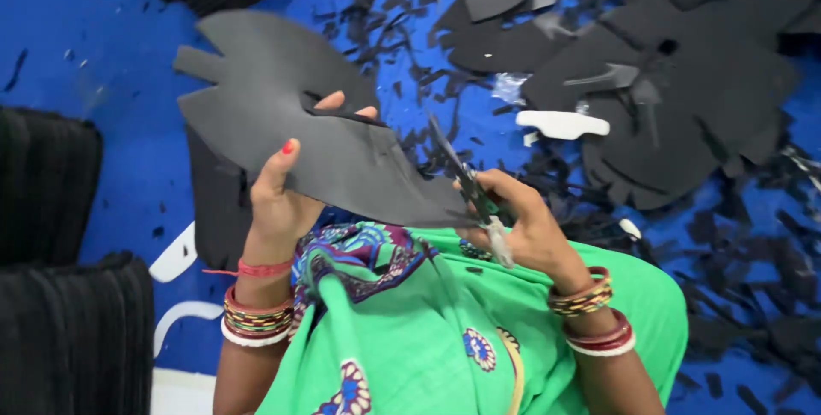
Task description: The person sits on the floor of a workshop surrounded by cut black foam shoe upper pieces and trims excess material from their edges using scissors. They rotate each foam piece while cutting along the contours, set finished pieces aside, and pick up new pieces to trim.
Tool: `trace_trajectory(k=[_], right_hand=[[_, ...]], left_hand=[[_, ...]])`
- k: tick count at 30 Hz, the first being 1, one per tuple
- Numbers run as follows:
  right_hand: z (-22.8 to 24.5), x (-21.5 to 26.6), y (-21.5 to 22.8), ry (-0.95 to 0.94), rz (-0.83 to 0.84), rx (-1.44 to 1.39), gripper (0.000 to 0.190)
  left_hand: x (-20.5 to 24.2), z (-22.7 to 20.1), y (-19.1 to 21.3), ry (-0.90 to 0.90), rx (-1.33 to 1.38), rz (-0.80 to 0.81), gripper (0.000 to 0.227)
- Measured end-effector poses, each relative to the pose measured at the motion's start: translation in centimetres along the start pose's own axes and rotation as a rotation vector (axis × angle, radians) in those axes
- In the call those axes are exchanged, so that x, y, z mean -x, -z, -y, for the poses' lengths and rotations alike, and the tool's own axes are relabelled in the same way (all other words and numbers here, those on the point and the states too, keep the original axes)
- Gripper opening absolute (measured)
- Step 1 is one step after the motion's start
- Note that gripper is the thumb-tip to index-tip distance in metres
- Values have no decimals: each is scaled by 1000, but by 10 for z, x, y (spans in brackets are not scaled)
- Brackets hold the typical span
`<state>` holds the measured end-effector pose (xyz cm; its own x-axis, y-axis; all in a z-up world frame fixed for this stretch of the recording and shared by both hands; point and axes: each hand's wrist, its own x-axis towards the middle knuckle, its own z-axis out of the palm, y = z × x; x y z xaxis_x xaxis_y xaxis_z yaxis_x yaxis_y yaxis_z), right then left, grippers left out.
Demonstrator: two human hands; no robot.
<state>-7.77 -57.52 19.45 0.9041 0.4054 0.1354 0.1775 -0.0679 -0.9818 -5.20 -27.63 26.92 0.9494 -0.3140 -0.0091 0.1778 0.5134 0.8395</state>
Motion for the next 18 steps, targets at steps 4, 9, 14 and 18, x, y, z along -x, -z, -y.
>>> trace_trajectory(k=[4, 9, 14, 18], right_hand=[[-29, 3, 3, 136, 47, 0, 54], [-11, -2, -2, 113, -226, 487, 53], [-12, -1, -12, 281, -302, 781, 46], [-12, 1, -13, 314, -314, 778, 42]], left_hand=[[12, -17, -8, -14, -41, -23, 81], [27, -31, -11, 67, -80, -31, 89], [34, -37, -26, 137, -124, -10, 87], [34, -38, -39, 138, -110, 19, 82]])
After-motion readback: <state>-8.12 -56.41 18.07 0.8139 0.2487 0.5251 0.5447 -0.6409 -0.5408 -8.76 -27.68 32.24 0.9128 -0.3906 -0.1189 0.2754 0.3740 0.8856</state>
